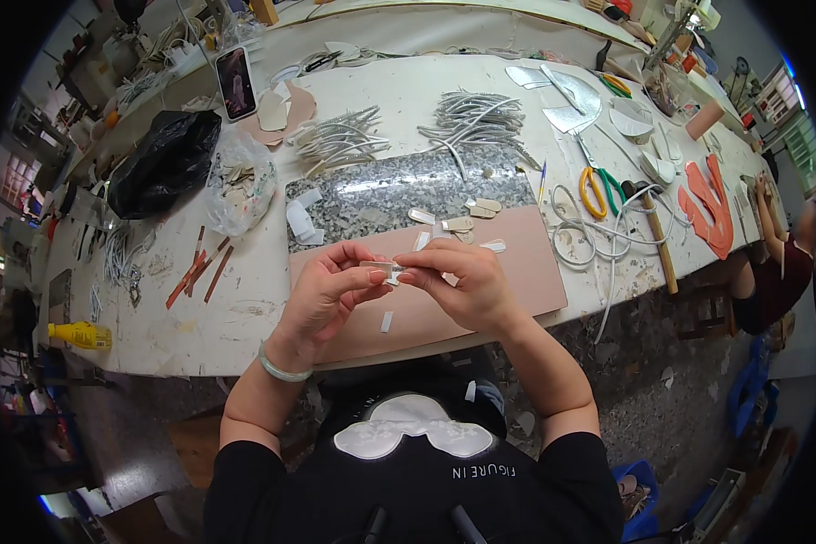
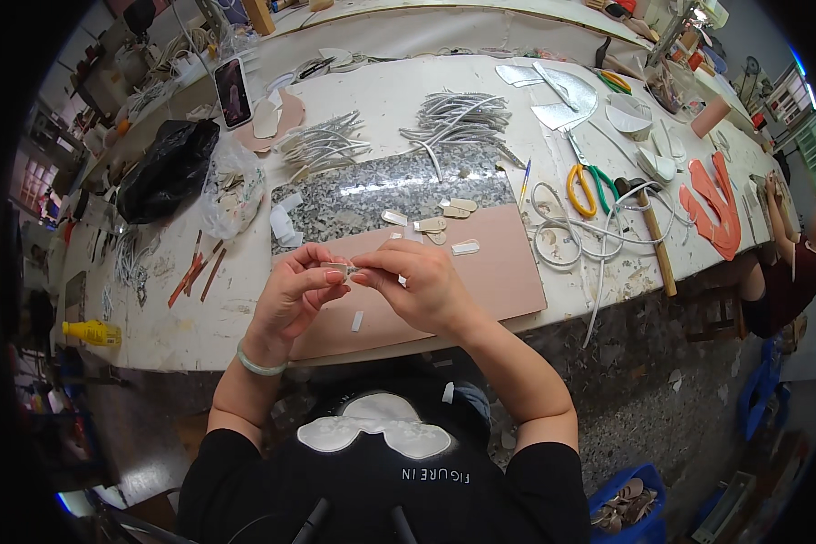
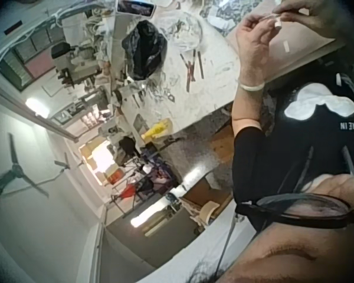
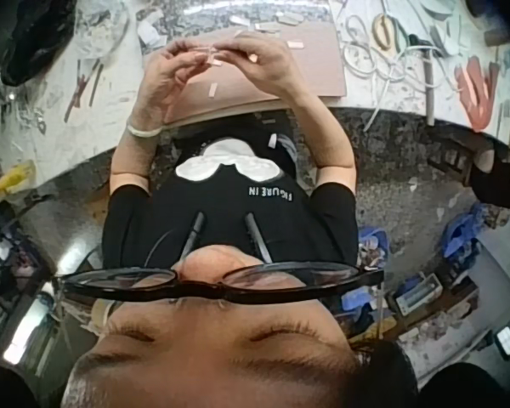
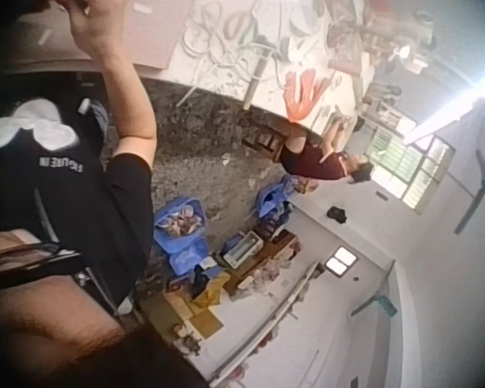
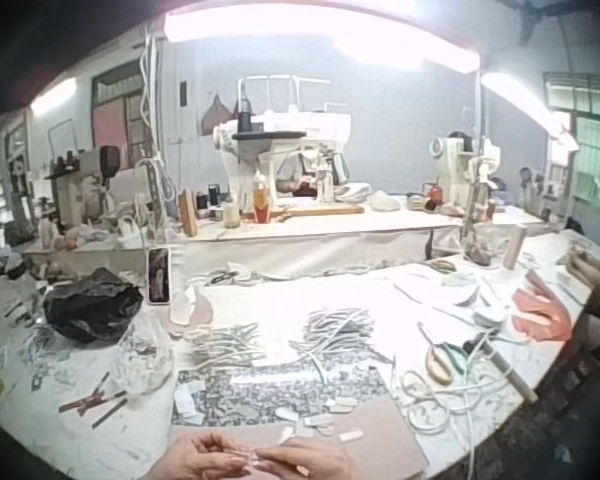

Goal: The person sits at a cluttered workbench and repeatedly picks up small white oval pieces and thin white strips. They wrap the strips around the oval pieces by hand, creating small assembled units. The person places the finished units on the table and occasionally picks up a new piece to continue the process.

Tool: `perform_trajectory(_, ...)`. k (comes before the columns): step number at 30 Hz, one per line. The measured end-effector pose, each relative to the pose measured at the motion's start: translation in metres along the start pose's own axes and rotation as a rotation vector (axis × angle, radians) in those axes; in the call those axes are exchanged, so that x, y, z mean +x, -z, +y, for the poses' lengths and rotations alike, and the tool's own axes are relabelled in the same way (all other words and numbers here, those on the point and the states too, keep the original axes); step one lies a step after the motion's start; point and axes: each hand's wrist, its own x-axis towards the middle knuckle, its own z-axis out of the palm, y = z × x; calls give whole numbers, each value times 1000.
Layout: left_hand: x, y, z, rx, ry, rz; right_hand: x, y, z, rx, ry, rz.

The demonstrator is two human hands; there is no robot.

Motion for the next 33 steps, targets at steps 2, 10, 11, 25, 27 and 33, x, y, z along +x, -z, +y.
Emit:
perform_trajectory(2,1,-1,-1,-25,3,15,0,-1,2,-2,17,3)
perform_trajectory(10,1,1,-7,-3,-80,-8,1,0,4,40,27,-33)
perform_trajectory(11,1,0,-9,16,-114,-22,1,0,3,68,7,-42)
perform_trajectory(25,25,8,-1,1148,-360,128,-1,35,-2,126,-130,109)
perform_trajectory(27,38,21,1,1286,-542,172,0,41,-1,96,-88,110)
perform_trajectory(33,51,84,41,1505,-766,419,-12,48,13,138,-266,101)
